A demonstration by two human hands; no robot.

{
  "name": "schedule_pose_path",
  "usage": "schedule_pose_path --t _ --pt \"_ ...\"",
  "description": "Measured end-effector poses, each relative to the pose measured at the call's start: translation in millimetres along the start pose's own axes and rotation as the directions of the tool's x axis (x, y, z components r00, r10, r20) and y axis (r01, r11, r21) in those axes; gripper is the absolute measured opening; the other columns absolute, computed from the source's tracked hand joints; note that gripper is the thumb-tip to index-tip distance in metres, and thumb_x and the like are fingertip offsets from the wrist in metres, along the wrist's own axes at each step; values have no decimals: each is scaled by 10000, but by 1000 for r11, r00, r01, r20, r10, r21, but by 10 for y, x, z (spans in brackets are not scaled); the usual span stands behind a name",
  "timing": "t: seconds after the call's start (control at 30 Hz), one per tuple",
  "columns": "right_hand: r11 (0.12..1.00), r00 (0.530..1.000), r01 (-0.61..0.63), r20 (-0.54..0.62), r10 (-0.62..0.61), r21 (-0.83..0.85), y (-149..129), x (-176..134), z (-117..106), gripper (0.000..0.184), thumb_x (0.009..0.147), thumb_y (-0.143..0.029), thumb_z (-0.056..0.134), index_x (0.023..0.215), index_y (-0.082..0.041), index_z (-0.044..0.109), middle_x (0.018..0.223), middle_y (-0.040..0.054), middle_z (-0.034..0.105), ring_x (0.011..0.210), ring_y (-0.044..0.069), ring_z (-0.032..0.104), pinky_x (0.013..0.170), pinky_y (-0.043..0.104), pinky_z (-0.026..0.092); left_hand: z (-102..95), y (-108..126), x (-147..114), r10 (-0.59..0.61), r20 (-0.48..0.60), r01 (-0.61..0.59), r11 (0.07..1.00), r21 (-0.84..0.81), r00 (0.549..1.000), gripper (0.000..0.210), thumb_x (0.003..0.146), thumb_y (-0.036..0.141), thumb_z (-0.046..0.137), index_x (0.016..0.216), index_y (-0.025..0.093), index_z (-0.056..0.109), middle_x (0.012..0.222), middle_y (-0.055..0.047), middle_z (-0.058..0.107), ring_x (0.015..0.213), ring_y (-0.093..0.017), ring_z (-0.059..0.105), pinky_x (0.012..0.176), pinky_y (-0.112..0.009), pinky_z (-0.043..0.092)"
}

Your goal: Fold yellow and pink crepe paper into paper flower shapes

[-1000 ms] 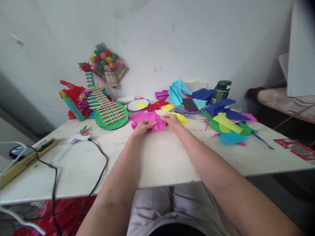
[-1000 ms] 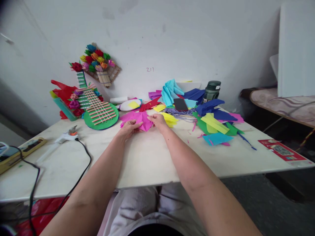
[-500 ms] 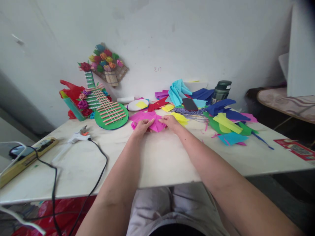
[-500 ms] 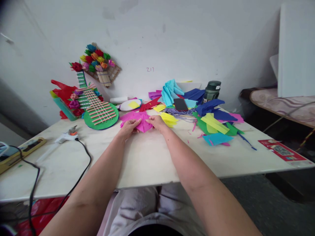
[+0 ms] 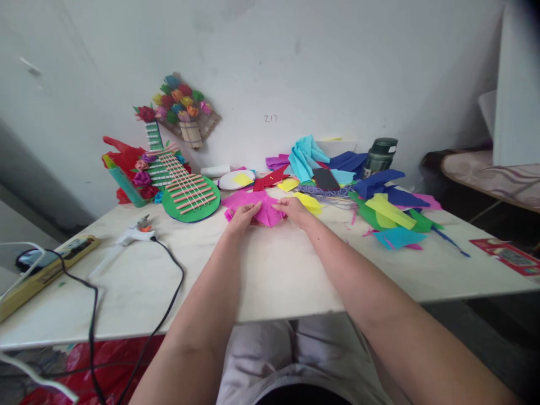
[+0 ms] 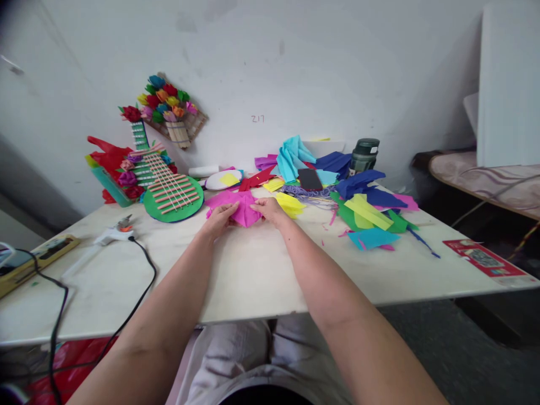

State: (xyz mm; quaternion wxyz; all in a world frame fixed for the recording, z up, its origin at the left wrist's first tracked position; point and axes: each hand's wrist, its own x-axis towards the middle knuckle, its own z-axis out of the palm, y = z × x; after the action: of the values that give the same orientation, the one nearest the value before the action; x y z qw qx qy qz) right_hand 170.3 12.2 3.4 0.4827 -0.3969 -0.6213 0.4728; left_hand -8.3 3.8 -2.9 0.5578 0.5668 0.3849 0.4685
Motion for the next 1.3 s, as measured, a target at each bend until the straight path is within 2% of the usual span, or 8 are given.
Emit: schedule_pose_path --t 0.07,0.2,0.47,0.77,1.03,1.3 --pt "1000 1000 -5 4 5 5 -3 -1 1 314 567 -415 687 530 -154 515 443 -60 447 399 62 387 389 197 319 -5 -5 5 -12 19 13 999 -41 1000 377 639 495 672 740 145 574 592 9 577 541 -123 565 572 -288 517" --pt "1000 1000 -10 11 10 11 -14 -9 1 316 557 -411 695 526 -152 516 434 -65 437 396 60 378 389 196 315 -21 -28 29 16 37 -16 1000 -14 999 346 641 470 677 685 150 552 549 30 539 496 -98 531 554 -258 502" --pt "1000 1000 -14 -24 14 27 -12 -4 5 313 542 -420 701 605 -137 583 484 -53 499 430 64 400 415 196 301 -25 -49 45 17 -17 -16 996 91 1000 359 642 493 661 639 162 523 515 41 516 460 -89 506 482 -216 439" --pt "1000 1000 -20 4 20 19 -11 -10 5 307 549 -423 694 597 -139 587 470 -60 480 426 66 393 420 201 291 1 -12 20 111 -49 -100 978 183 993 353 635 464 680 595 148 527 490 45 474 441 -67 435 441 -195 365" --pt "998 1000 -22 20 21 53 11 5 -9 262 545 -375 692 599 -138 593 489 -53 507 437 69 418 425 198 307 10 -3 17 94 -43 -88 988 128 995 335 621 443 698 618 142 551 503 45 486 445 -64 437 439 -195 364" --pt "997 999 -32 20 31 76 23 16 -5 209 549 -316 690 603 -132 607 505 -41 544 436 72 442 411 196 312 -19 -39 40 139 -44 -135 987 85 989 304 599 395 726 667 138 579 495 48 496 413 -52 420 390 -181 313"
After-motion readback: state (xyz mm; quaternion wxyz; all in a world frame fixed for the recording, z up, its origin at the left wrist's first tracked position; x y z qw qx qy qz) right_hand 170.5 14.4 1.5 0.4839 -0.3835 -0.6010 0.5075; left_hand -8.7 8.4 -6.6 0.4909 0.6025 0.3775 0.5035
